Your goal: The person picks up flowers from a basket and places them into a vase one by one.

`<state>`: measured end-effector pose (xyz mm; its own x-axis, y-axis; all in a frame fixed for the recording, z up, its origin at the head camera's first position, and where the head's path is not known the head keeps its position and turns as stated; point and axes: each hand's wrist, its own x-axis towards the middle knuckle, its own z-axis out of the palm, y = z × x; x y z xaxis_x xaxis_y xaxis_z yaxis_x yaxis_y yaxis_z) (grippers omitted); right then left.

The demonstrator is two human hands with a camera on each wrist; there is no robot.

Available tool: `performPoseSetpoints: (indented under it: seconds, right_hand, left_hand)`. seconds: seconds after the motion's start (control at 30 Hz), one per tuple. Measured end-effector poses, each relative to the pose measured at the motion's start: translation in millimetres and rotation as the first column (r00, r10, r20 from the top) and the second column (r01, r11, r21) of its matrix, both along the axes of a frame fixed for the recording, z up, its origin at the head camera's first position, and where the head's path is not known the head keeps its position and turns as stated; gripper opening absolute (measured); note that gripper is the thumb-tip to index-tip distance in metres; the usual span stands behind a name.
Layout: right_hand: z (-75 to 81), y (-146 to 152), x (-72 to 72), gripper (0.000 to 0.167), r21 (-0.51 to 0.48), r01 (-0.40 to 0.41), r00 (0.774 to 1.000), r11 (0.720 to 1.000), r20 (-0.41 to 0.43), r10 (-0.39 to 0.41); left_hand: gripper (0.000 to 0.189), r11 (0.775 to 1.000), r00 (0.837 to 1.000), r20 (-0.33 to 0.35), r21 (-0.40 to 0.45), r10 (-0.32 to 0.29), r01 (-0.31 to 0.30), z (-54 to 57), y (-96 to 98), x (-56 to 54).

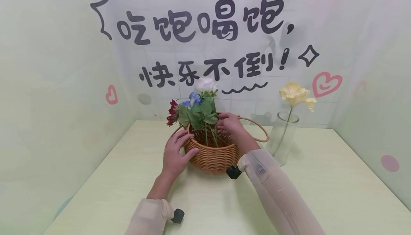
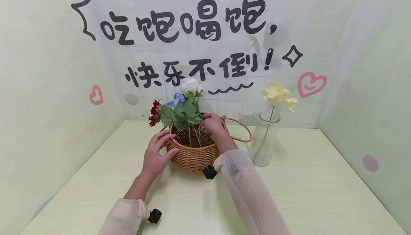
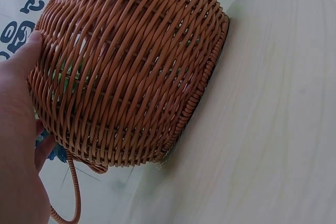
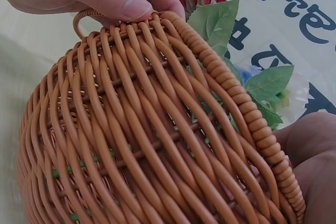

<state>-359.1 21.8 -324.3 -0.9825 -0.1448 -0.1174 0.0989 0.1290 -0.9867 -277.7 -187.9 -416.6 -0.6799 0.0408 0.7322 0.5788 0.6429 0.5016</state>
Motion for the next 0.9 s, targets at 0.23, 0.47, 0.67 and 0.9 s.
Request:
performPoseSetpoints:
  seconds: [0.23, 0.47, 0.67, 0.9]
  right_hand:
    - [2.0, -0.3, -0.7, 0.047, 0.039, -0.011, 0.997, 0.999, 0.076, 0.008]
    - [1.5, 0.0, -2.9, 0.048, 0.068, -0.024, 0.992, 0.997, 0.122, 0.016]
    - [-1.4, -0.2, -5.3, 0.054, 0.082, -0.056, 0.991, 0.995, 0.129, 0.045]
    - [1.1, 0.0, -1.8, 0.053, 0.052, -0.050, 0.989, 0.997, 0.141, 0.042]
  left_hand:
    - [0.044, 1.000, 1.000, 0.005, 0.001, -0.001, 0.001, -0.4, 0.1, -0.6]
    - [0.043, 1.000, 1.000, 0.006, 0.003, -0.001, 0.001, 0.0, 0.2, -0.4]
    - [0.043, 1.000, 1.000, 0.011, 0.002, 0.004, -0.004, -0.1, 0.2, -0.4]
    - [0.044, 1.000, 1.000, 0.006, 0.004, -0.001, 0.001, -0.2, 0.1, -1.0]
